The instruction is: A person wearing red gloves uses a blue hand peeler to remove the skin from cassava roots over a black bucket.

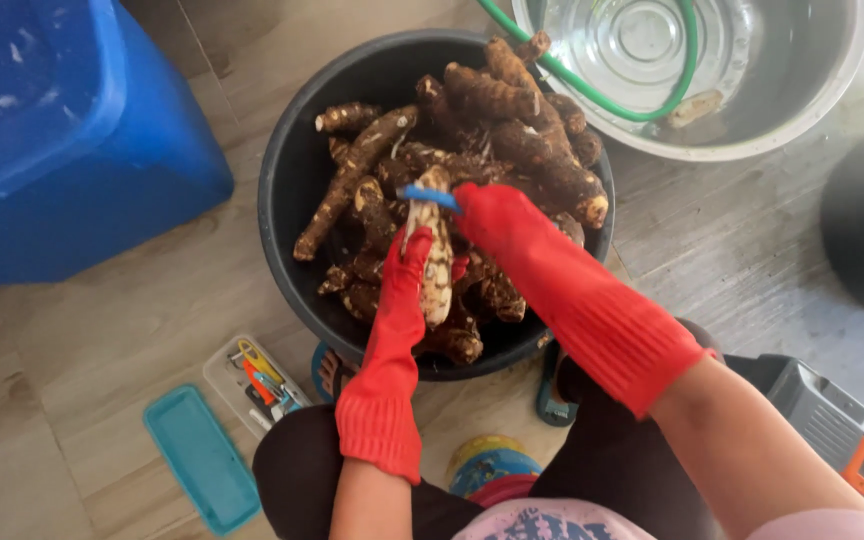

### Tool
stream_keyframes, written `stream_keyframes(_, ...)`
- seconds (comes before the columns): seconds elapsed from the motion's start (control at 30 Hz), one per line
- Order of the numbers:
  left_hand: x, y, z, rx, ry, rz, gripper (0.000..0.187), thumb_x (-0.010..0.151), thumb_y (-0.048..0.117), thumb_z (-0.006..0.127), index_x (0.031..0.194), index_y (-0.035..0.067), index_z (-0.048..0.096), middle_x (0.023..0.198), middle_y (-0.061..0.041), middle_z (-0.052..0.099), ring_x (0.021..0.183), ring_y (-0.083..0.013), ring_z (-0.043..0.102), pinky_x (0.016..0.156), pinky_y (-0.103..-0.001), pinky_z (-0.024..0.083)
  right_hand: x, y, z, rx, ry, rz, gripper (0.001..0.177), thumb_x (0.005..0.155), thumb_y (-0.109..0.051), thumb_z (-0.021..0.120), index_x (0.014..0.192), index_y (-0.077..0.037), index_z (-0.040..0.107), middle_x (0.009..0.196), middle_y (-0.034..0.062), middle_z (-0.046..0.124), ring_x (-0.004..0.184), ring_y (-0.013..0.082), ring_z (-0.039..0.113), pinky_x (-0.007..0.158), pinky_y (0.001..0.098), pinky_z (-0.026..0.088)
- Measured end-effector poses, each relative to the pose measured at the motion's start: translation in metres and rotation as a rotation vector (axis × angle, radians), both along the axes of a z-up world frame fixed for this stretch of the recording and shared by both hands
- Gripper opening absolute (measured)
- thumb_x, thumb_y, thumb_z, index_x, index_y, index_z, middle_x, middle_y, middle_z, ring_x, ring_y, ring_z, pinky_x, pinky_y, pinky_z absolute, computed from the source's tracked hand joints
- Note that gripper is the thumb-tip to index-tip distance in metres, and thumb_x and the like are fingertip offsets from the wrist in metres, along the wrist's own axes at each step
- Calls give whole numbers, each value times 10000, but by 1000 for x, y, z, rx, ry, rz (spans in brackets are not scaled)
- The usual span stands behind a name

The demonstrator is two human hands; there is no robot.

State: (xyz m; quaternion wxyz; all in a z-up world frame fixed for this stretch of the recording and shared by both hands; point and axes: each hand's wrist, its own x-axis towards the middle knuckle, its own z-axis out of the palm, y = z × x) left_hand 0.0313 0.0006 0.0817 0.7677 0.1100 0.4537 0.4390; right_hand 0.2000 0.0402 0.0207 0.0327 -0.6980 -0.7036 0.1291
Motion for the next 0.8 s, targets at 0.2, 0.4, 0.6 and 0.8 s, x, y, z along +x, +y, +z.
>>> stream_keyframes(0.2,-12,-2,-33,17,128,-44,684,909,390,721,1510,178,470,1267,-347,636,1003,-500,708,873,-559,619,-6,-16,-18,101,21,57,254,872,-427,661,959,-188,673,808,119,701,846,324,736,744,486,616)
stream_keyframes(0.4,-32,12,-63,-75,-175,-123,745,916,473,729,1519,156,428,1112,-453,644,914,-544,721,704,-570,633,0,19,-29,-156,79,-159,318,910,-503,559,1105,-292,696,984,54,763,1020,305,737,867,491,602)
stream_keyframes(0.6,-38,9,-33,-209,-321,-118,574,1017,321,566,1494,50,395,1224,-314,661,1053,-411,698,843,-379,610,-19,-20,-10,-94,128,-143,297,888,-499,607,1075,-276,663,891,96,733,942,344,736,842,510,608)
stream_keyframes(0.8,-22,25,-19,-207,-169,-3,536,873,410,702,1272,66,599,1096,-276,715,952,-419,733,731,-470,627,-32,-22,-16,54,222,-143,324,878,-504,634,982,-198,628,832,151,704,906,409,723,793,558,597)
